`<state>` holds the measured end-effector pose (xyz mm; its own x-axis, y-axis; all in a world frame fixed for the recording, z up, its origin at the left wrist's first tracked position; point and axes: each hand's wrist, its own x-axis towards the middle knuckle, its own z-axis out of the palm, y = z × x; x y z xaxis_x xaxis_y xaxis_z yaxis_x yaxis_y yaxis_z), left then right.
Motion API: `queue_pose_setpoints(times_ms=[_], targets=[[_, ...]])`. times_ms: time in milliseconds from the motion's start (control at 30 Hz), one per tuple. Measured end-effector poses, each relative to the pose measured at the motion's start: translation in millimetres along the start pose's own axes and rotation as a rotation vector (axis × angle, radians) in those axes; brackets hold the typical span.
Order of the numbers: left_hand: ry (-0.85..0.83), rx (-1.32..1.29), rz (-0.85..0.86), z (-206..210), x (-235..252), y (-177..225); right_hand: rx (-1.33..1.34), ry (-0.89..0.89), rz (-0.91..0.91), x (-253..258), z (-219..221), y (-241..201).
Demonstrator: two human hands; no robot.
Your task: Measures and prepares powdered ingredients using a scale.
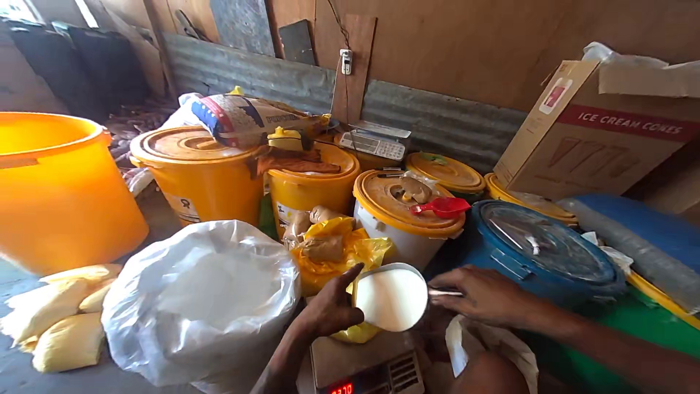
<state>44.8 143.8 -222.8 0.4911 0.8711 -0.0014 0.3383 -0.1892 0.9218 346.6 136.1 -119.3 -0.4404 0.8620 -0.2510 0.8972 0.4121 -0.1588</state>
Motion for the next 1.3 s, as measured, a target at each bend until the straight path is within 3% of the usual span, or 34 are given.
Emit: queue_pose_setpoints(times_ms=[133,267,433,600,767,933,1033,1133,1300], targets=[[0.081,-0.119,0.060,0.7,-3.4,5.4,-0.381,-0.132,-0.017,24.4,-49.5,-76.2],[0.137,-0.249,0.113,-6.6,-8.9,4.3,-0.583,-0.185,-0.012,29.2,-77.1,-144.2],[0.117,-0.291,0.102,-6.2,-17.7,7.3,-0.718,-0.250,0.057,30.8,-86.7,-180.1],[0.192,-0.172,0.010,2.5,-13.2,-2.6,-0.742,-0.219,-0.014,36.1,-83.5,-155.4],[0.238,-0.051,-0.103,6.8,-6.6,-11.4,-0.619,-0.204,-0.024,18.9,-107.4,-115.6],[0.317,-0.203,-0.090,6.8,-5.0,-12.1,-0.277,0.065,-0.139,-21.3,-123.9,-12.7],[0.360,-0.297,-0.063,7.3,-2.7,-11.3,0.174,0.257,-0.126,-31.2,-94.2,31.1],[0.391,-0.355,-0.033,12.5,2.2,-6.5,0.534,0.393,-0.126,-0.4,-27.4,43.6],[0.394,-0.405,0.010,22.2,10.3,3.0,0.830,0.519,0.000,91.7,89.9,-1.1]])
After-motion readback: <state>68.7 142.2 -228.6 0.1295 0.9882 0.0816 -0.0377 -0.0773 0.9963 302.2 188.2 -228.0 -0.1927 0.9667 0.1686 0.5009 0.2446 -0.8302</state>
